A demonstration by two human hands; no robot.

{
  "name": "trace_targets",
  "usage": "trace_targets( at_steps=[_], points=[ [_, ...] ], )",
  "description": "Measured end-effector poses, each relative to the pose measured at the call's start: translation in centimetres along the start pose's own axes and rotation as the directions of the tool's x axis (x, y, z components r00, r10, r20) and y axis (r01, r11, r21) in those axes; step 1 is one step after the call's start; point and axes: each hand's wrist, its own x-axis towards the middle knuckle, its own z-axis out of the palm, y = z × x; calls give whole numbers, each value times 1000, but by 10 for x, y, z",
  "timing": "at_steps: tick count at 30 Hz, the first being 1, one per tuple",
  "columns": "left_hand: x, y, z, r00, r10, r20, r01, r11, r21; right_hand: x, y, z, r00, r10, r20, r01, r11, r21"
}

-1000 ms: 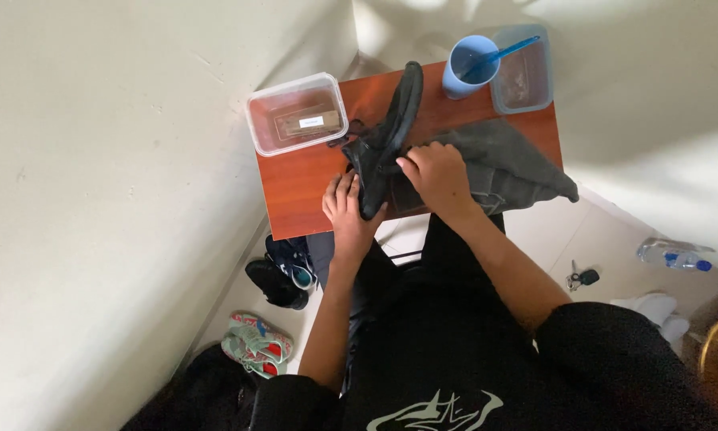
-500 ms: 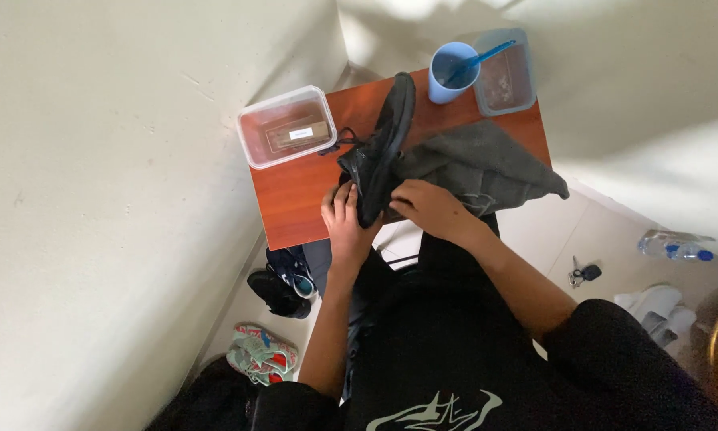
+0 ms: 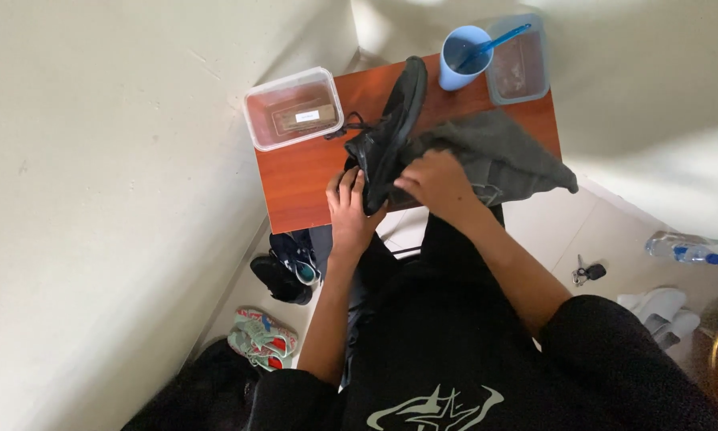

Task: Repairing and cleaning a black shoe at a workbench using a cloth and applicator.

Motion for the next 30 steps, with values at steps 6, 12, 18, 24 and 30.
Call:
trace_targets(
  at_steps=[6,12,18,24,30],
  points=[
    [-2,1,2,999,-53,15,53,997,-50,-4,-6,3,994,-21,-107,11,996,-91],
    [-3,-2,0,999,-8,34,10,999,-44,12,19,11,972,32,-233,-64,989,-130],
    [-3,-7,-1,999,-24,36,28,994,-108,21,0,11,961,-125,-247,106,990,-91],
    [-2,-4,-4,998,-39,40,43,993,-106,37,18,-4,969,5,-249,-50,984,-172],
    [-3,-7,-2,998,-39,52,44,993,-105,28,15,6,973,-64,-222,39,993,-116]
  ],
)
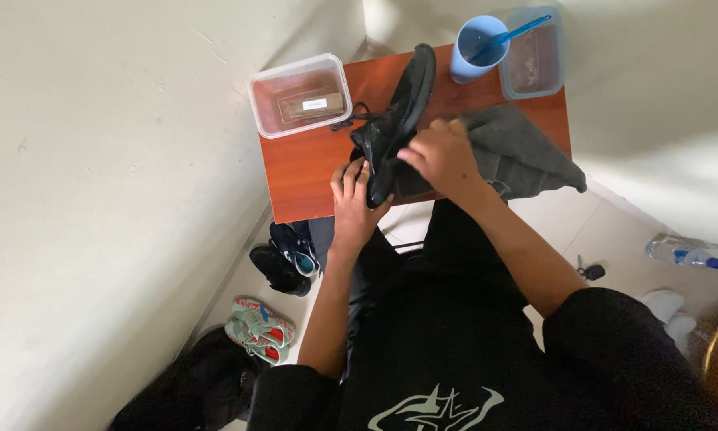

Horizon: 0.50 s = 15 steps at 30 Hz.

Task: Repairing and cleaning a black shoe at a workbench using a cloth and applicator.

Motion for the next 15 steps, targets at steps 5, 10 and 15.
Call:
trace_targets(
  at_steps=[5,10,15],
  points=[
    [2,4,-4,1000,-24,17,24,1000,5,5,-3,-1,994,85,-70,-90,994,-65],
    [3,2,-5,998,-57,18,57,998,-8,-5,0,15,996,94,-7,-94,995,21],
    [3,5,-10,999,-43,27,43,999,4,-2,-3,4,964,267,3,-267,963,-17]
  ],
)
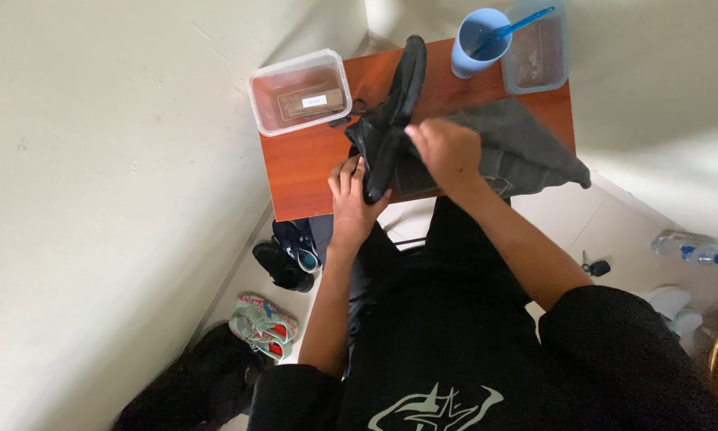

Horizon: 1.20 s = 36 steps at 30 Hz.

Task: Repairing and cleaning a black shoe at a workbench using a cloth and applicator.

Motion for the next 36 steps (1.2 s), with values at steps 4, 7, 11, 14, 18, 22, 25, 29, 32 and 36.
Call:
trace_targets(
  at_steps=[4,7,11,14,18,22,25,29,32,36],
  points=[
    [0,-5,1,1000,-31,0,31,999,-42,-6,-22,-8,984,-97,151,104,994,-41],
    [0,-6,2,999,-53,10,54,998,-44,1,-17,-12,897,-35,440,-41,986,162],
    [1,0,-1,999,-39,17,40,999,-30,13,4,-11,917,14,399,-106,972,208],
    [2,-2,-1,997,-65,30,67,997,-44,11,6,-10,975,2,223,-10,999,34],
    [2,-5,-1,994,-100,44,103,992,-74,-10,-13,6,950,-28,312,-7,994,110],
    [4,-3,-8,994,-88,64,92,993,-69,-2,-18,-18,884,7,468,-154,948,277],
    [7,-5,-7,998,-49,42,51,997,-50,18,-21,-47,826,2,563,-270,879,393],
    [7,-16,-8,998,-45,53,49,995,-89,44,-27,-70,843,-44,535,-278,817,505],
    [10,-28,-8,997,-65,38,69,993,-91,69,-35,-75,866,-113,488,-189,829,527],
    [11,-32,-19,992,-112,59,118,988,-98,105,-50,-53,856,-248,455,16,891,454]
  ],
)
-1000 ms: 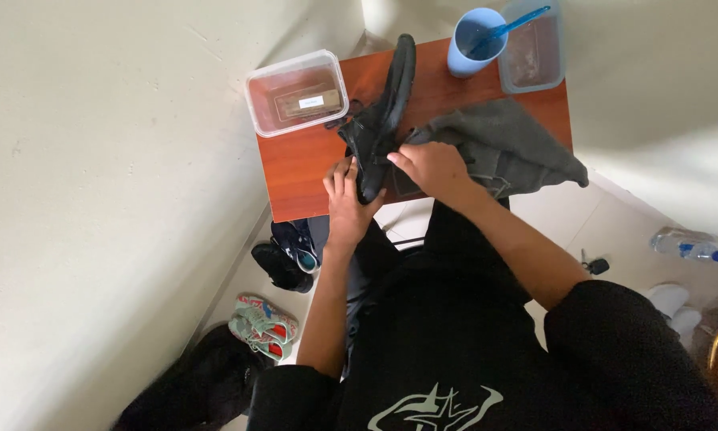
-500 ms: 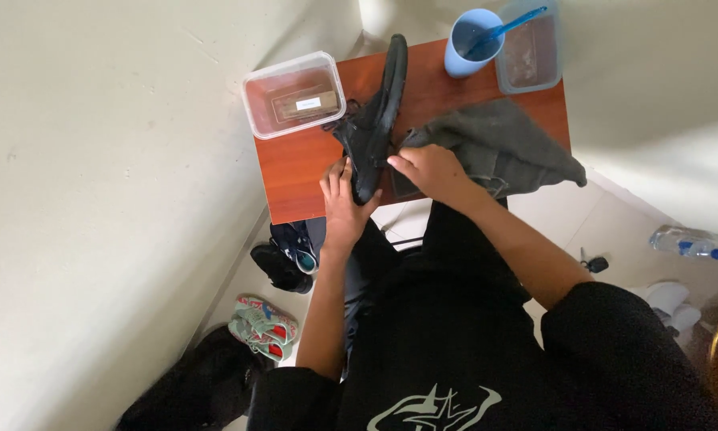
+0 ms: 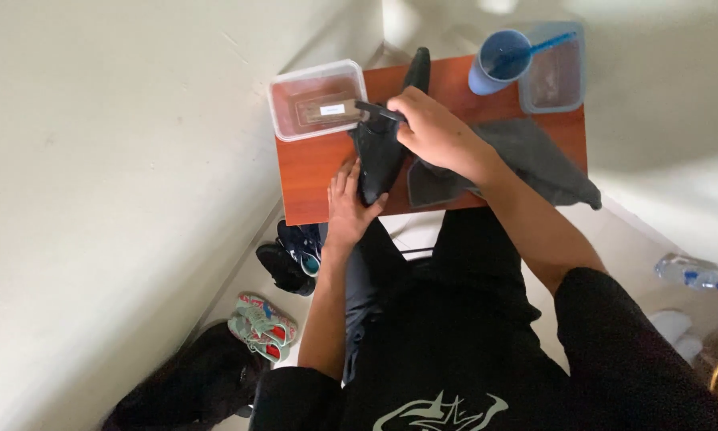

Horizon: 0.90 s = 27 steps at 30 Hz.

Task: Repairing and cleaning a black shoe at a workbench using a cloth and applicator.

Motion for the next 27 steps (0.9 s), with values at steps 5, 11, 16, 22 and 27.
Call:
trace_targets(
  at_steps=[5,11,16,22,27],
  points=[
    [6,-3,-4,1000,12,2,-12,1000,14,66,4,18,985,-175,-11,155,897,-413],
    [7,3,-5,990,132,-53,-132,991,-8,89,-7,18,994,-107,28,108,882,-459],
    [7,12,-11,995,99,-13,-100,994,-46,108,10,41,989,-74,125,117,916,-384],
    [2,5,-5,994,109,-30,-110,994,-27,150,42,91,990,103,96,-4,700,-714],
    [4,12,-10,991,132,-17,-132,991,-23,165,28,106,945,208,251,-22,810,-585]
  ],
)
